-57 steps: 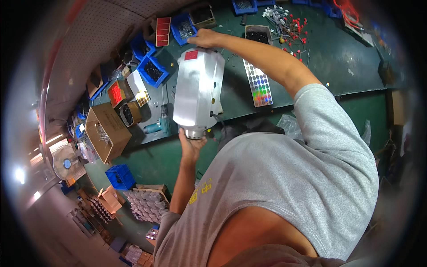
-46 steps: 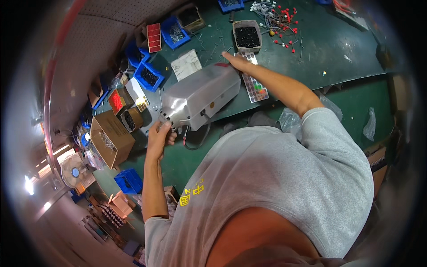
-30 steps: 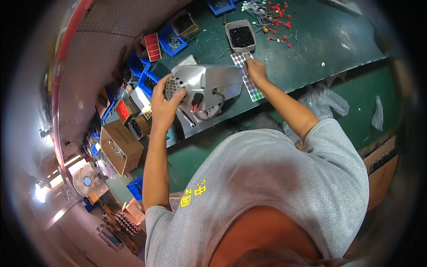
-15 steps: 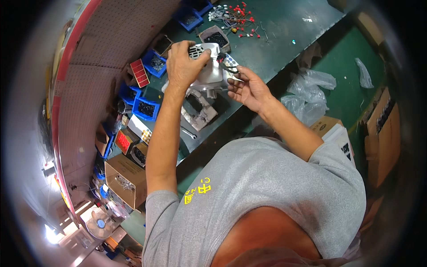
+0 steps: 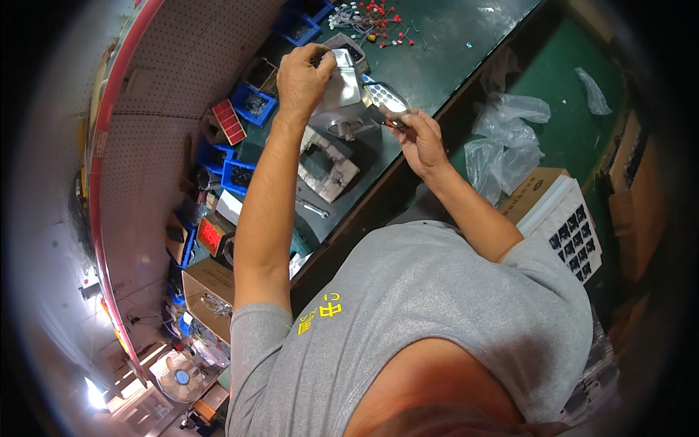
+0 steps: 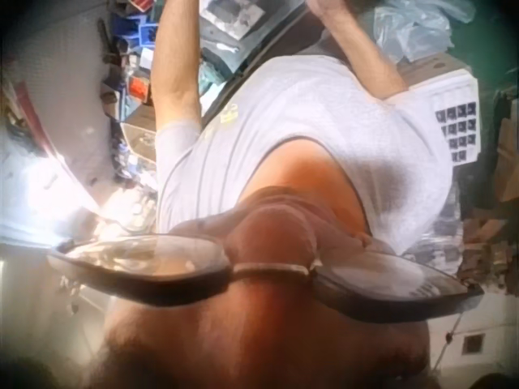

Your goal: The person assembles electrical components on a workbench. They handle a white plastic housing, a metal motor, and a black circular part, using a cordless drill to fasten screws. The person moves between the workbench and a nearby table to retrieve and place parts.

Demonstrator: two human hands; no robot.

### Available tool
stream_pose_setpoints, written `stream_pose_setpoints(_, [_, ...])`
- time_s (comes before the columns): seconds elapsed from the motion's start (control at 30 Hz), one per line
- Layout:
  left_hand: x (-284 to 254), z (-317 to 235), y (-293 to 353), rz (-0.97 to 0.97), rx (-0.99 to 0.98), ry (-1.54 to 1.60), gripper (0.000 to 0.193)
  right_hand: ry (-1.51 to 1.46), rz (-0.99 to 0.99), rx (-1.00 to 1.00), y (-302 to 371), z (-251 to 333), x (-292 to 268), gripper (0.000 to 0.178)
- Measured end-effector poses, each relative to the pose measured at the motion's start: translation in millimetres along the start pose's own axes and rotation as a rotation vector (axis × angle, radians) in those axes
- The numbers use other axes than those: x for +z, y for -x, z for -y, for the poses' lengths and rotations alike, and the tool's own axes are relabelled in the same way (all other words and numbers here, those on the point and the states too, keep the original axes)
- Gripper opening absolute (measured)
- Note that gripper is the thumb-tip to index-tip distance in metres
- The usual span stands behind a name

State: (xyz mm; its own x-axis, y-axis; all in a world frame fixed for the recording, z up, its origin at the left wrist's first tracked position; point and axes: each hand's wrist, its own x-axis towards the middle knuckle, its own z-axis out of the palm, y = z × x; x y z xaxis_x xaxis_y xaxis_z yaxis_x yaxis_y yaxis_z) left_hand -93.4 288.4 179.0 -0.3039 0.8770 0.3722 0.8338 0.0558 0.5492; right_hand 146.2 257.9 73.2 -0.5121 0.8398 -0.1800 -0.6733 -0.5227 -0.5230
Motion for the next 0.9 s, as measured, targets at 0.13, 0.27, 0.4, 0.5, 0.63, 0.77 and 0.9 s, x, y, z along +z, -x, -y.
stream_pose_setpoints(0.13, [-1.7,2.8,0.0,-0.009,0.001,0.05,0.025,0.046,0.024,-0.069,4.3,-7.1,10.8,0.011])
stream_pose_setpoints(0.27, [1.2,8.3,2.1,-0.029,0.009,0.025,0.024,0.171,0.145,-0.095,18.9,-25.1,3.6,0.019])
stream_pose_setpoints(0.4, [3.8,9.3,4.0,-0.029,-0.013,0.026,0.024,0.387,0.191,-0.003,39.3,-50.1,-0.3,0.026])
stream_pose_setpoints(0.5, [3.4,10.0,4.8,-0.039,-0.001,0.024,0.024,0.549,0.241,0.045,34.8,-74.8,-15.9,0.03])
stream_pose_setpoints(0.63, [3.8,10.1,3.2,-0.038,-0.009,0.023,0.026,0.6,0.192,0.136,15.5,-107.6,-21.1,0.031])
stream_pose_setpoints(0.77, [4.4,12.4,1.6,-0.028,-0.012,0.003,0.027,0.55,0.111,0.212,-5.3,-134.7,-22.7,0.032])
stream_pose_setpoints(0.9, [5.0,11.8,1.5,-0.047,0.01,-0.001,0.027,0.601,0.056,0.258,-21.0,-132.9,-20.8,0.03])
